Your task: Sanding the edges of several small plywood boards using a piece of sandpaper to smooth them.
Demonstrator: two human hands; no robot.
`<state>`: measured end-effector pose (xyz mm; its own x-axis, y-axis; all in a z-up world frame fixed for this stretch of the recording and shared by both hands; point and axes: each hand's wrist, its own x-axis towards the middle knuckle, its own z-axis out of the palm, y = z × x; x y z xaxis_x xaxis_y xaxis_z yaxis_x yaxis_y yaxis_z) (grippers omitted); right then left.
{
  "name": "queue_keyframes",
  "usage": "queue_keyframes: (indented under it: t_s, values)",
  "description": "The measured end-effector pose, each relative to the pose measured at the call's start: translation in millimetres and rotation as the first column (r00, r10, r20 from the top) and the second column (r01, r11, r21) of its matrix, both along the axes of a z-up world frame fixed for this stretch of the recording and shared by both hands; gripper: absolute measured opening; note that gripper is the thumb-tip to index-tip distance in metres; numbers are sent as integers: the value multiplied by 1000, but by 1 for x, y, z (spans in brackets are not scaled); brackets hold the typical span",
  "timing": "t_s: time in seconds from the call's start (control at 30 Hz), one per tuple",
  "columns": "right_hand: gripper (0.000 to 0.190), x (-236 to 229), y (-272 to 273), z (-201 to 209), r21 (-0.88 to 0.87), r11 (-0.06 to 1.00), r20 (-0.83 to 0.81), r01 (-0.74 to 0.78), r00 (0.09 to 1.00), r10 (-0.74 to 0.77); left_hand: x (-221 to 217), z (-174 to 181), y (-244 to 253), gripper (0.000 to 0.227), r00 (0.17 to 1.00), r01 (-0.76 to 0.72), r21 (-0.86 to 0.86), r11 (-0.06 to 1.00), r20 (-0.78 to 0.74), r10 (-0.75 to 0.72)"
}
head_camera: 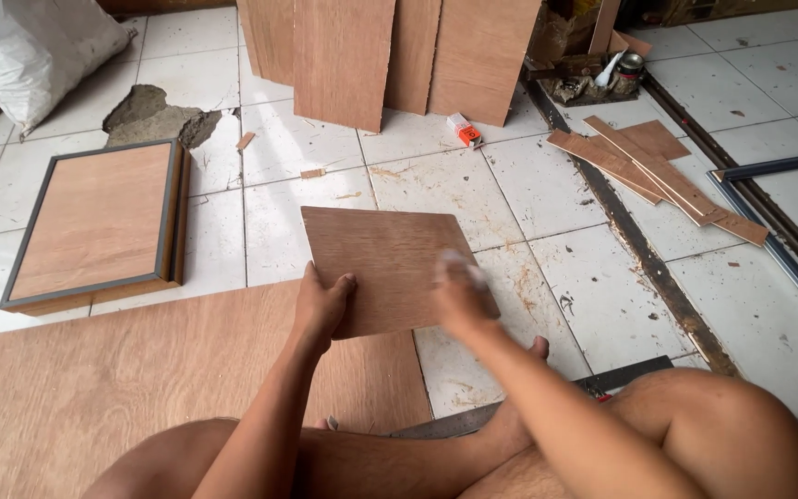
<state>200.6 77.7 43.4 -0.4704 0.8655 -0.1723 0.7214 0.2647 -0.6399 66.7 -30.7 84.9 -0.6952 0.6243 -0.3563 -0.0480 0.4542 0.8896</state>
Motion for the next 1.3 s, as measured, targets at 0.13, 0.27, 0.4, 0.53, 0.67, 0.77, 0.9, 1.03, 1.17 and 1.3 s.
queue_keyframes:
  t_s: [0.13,0.27,0.4,0.53,0.67,0.77,0.9,1.03,1.17,1.3]
  values:
    - [53,11,27,-58,181,962,387,-203,914,120,6,2,4,53,1000,29,-2,1000,-13,-29]
    - [17,-18,-41,2,31,983,-410,-180,895,177,4,-13,9,51,999,37,-11,999,-13,-38]
    - [38,-19,-18,4,138,965,-62,-225,970,235,0,-5,4,48,999,55,-1,999,-3,-55]
    - [50,27,55,-70,345,905,213,-249,960,183,4,3,5,51,999,48,-6,999,26,-48]
    - [40,-2,6,-48,494,766,232,-412,911,340,8,-23,13,46,998,49,-5,999,27,-49]
    - [45,-20,-14,-36,500,737,26,-454,859,512,10,-23,10,46,997,62,-19,998,39,-61]
    - [37,9,31,-36,555,810,-16,-190,971,239,16,0,4,49,993,106,2,994,43,-106]
    - [50,16,47,-53,380,916,146,-125,986,74,23,4,9,50,991,131,-15,991,-5,-131]
    - [51,-19,-15,-12,138,979,-243,-147,954,178,26,-9,10,45,992,122,-14,992,-7,-122]
    - [48,-23,15,-36,472,848,-113,-241,938,329,18,-1,-1,45,986,166,15,986,-15,-166]
